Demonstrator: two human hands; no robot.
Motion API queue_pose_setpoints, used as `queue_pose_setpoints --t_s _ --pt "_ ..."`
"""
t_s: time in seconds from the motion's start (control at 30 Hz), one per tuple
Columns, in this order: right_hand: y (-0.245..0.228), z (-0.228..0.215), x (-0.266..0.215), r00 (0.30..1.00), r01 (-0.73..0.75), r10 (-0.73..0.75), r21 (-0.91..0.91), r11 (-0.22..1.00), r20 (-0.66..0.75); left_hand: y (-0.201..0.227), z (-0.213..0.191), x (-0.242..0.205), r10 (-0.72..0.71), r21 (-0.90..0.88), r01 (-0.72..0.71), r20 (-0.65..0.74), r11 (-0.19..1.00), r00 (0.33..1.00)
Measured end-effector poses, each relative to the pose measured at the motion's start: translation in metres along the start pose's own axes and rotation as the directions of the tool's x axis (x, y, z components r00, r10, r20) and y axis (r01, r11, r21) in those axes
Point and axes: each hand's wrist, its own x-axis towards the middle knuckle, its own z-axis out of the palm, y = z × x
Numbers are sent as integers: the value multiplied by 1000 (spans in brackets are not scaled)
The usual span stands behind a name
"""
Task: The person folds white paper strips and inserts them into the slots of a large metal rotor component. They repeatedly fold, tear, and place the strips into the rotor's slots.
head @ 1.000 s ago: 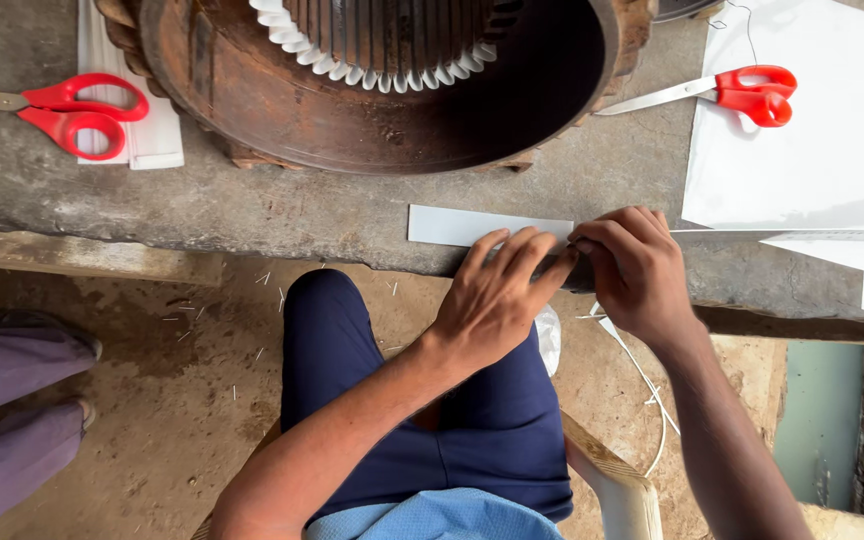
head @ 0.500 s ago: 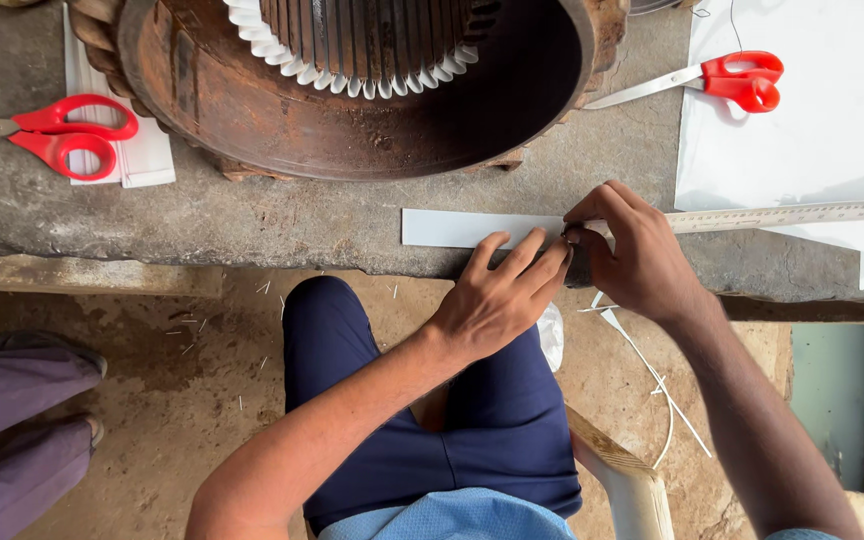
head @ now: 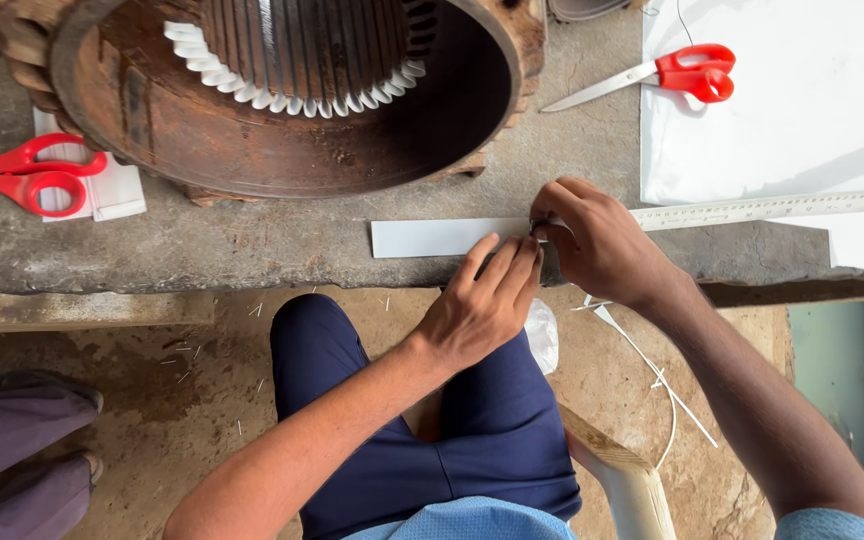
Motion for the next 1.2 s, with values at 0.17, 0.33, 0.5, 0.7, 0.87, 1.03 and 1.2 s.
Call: queue_pose_setpoints --t_s 0.17,0.33,0.5,0.7,0.87,1.03,1.2 --pt "3 3 -1 1000 28 -29 -53 998 -5 2 -1 1 -52 -50 51 -10 997 999" --pt "5 7 -3 997 62 -67 -129 990 -33 2 -5 4 -62 -43 62 14 997 998" --pt "6 11 -5 991 103 -115 -155 983 -74 1 -5 5 -41 -60 43 28 997 999" --pt "4 8 -6 984 133 -151 -173 976 -98 -3 -9 12 -7 -52 8 19 999 1000" --pt "3 10 -3 979 139 -159 -148 979 -130 -5 -11 18 -17 -85 22 59 996 998" --pt "7 14 -4 970 172 -196 -168 971 -144 -4 -13 17 -37 -113 46 85 993 996" --pt "13 20 -5 958 189 -224 -193 963 -180 -3 -10 16 -71 -179 83 73 980 995"
